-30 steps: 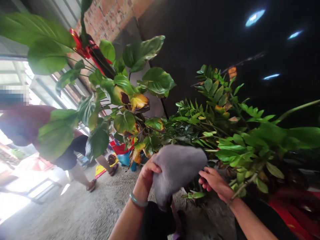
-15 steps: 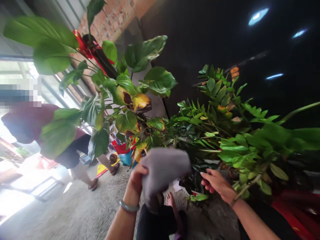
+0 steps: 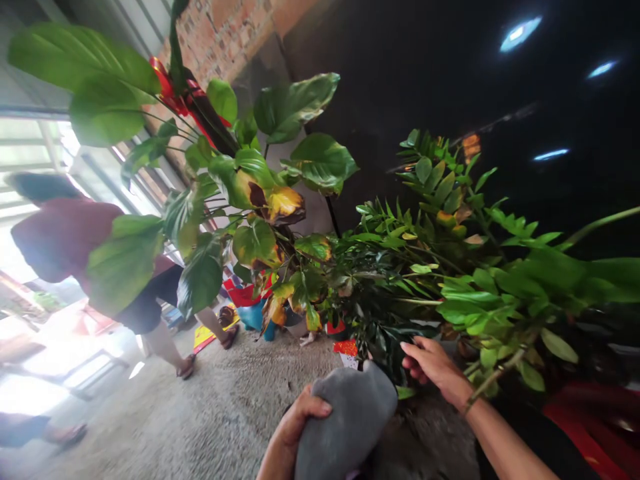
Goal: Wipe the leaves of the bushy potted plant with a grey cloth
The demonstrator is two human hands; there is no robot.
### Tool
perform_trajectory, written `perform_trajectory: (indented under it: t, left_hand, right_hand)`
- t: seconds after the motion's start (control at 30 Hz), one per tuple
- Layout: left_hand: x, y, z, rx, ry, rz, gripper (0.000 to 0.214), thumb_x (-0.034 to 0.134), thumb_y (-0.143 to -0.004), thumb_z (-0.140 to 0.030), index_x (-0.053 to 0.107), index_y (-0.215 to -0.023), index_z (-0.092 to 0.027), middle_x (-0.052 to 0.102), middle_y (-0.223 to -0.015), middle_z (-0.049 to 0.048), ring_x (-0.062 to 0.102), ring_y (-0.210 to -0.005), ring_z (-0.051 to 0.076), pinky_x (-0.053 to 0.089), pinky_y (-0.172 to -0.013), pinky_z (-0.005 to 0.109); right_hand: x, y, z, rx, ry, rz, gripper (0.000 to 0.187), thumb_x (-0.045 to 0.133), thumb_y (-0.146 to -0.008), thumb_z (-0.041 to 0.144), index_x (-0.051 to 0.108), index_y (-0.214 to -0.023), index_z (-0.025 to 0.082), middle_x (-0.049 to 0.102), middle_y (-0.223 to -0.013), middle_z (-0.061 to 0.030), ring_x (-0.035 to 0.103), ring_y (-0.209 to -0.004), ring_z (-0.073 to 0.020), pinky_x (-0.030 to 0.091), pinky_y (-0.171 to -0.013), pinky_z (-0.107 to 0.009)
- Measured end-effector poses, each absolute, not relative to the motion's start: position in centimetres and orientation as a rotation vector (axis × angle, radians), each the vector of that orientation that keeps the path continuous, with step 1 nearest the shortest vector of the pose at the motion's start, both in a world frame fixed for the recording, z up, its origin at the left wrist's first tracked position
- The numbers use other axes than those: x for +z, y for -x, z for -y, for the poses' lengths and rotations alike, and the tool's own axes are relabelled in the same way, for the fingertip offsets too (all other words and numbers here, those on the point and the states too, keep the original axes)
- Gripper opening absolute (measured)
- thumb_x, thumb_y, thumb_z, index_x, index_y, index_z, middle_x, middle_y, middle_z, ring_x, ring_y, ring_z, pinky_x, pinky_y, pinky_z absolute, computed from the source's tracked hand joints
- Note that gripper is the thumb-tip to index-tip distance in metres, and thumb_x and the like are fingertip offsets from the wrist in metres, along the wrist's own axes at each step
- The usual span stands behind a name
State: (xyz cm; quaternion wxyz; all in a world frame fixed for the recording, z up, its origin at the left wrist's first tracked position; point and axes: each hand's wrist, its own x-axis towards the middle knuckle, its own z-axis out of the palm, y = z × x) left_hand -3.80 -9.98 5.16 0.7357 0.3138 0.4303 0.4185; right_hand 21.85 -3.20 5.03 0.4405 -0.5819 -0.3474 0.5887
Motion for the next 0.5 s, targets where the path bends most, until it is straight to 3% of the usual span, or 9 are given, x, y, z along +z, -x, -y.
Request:
perform_trajectory:
  t: [0.1, 0.2, 0.27, 0.37, 0.5]
  left_hand:
    - [7.1, 3.5, 10.6, 1.0, -0.689, -0.901, 0.028, 0.076, -0.043, -0.022, 0.073, -0.071, -0.019, 0.072, -0.065, 0.0066, 0.069, -0.07, 0.029, 0.05, -0.068, 0.038]
    - [8.8, 1.5, 10.0, 1.195, -0.537, -1.107, 0.032, 0.081, -0.044, -0.024, 0.069, -0.072, -0.021, 0.068, -0.061, 0.0015, 0.066, -0.064, 0.023, 0.05, -0.066, 0.035]
    - [9.2, -0.4, 9.5, 1.315, -0.406, -1.216, 0.033, 0.084, -0.045, -0.027, 0.065, -0.072, -0.021, 0.068, -0.063, 0.0005, 0.065, -0.065, 0.022, 0.051, -0.068, 0.034]
    - [8.8, -3.2, 9.4, 1.414, -0.283, -1.264, 0.03, 0.082, -0.052, -0.033, 0.063, -0.073, -0.022, 0.07, -0.074, 0.0043, 0.067, -0.081, 0.026, 0.053, -0.078, 0.037]
    - [6.8, -4.3, 9.7, 1.383, -0.404, -1.339, 0.028, 0.08, -0.058, -0.038, 0.068, -0.079, -0.023, 0.071, -0.098, 0.0072, 0.06, -0.113, 0.028, 0.045, -0.098, 0.034]
  right_hand:
    - [5.3, -22.0, 3.3, 1.423, 1.436, 0.836, 0.02, 0.067, -0.065, 0.029, 0.05, -0.059, 0.024, 0.062, -0.046, 0.001, 0.055, -0.038, -0.0123, 0.037, -0.037, -0.021]
    - [6.1, -21.6, 5.0, 1.374, 1.435, 0.761, 0.021, 0.066, -0.062, 0.039, 0.057, -0.073, 0.023, 0.073, -0.066, -0.0056, 0.067, -0.055, -0.0187, 0.048, -0.045, -0.026]
    - [6.5, -20.7, 7.0, 1.381, 1.396, 0.713, 0.046, 0.067, -0.059, 0.047, 0.062, -0.097, 0.022, 0.078, -0.089, -0.012, 0.073, -0.076, -0.0262, 0.055, -0.055, -0.032]
    - [6.5, -18.3, 10.6, 1.424, 1.269, 0.819, 0.077, 0.072, -0.054, 0.054, 0.06, -0.122, 0.02, 0.075, -0.114, -0.0159, 0.07, -0.104, -0.0335, 0.059, -0.077, -0.041]
    - [5.3, -15.3, 13.4, 1.408, 1.238, 1.114, 0.053, 0.072, -0.063, 0.054, 0.073, -0.104, 0.02, 0.077, -0.113, -0.0132, 0.065, -0.117, -0.0357, 0.053, -0.099, -0.041]
